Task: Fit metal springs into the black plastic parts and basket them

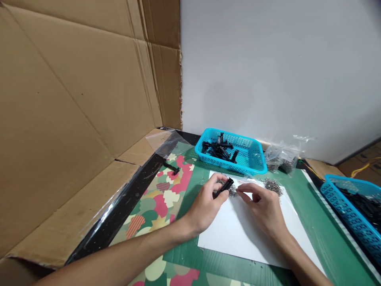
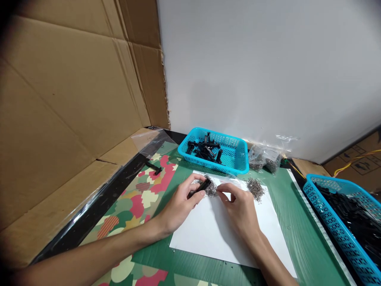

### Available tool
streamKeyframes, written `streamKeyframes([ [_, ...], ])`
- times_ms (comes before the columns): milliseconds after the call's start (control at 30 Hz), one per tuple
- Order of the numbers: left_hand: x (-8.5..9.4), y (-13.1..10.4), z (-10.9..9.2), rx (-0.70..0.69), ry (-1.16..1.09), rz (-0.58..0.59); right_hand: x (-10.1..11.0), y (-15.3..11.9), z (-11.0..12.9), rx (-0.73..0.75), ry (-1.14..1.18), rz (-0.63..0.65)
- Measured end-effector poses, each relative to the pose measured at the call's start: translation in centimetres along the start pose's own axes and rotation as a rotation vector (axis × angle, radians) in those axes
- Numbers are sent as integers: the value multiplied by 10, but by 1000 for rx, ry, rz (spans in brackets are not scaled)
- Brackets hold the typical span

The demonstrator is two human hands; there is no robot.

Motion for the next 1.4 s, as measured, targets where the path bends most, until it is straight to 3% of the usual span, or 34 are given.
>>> streamKeyframes([
  [300, -2, 3, 6, -104, -24, 8, 7, 4, 6, -36, 422, -8],
  [533, -3, 7, 2, -183, 8, 44, 3, 0, 8, -11, 481, 77],
  [700, -2, 5, -2, -133, 69, 68, 3, 2, 8, -33, 541, 89],
  [967, -1, 8, 1, -177, 114, 103, 5, 2, 13, -15, 456, 119],
  [1167, 0, 9, 1, -170, 42, 90, 1, 1, 18, -23, 436, 216],
  [1400, -2, 7, 1, -182, 8, 60, -2, -1, 18, -6, 473, 145],
])
Point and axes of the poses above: each hand's wrist, its own y-axis towards the middle knuckle, its own x-axis out of the back of the hand, z = x × y, the point moved 2 cm from there along y, towards the middle knuckle, and after that the axes turned 9 degrees about z, right-handed, at the moved point
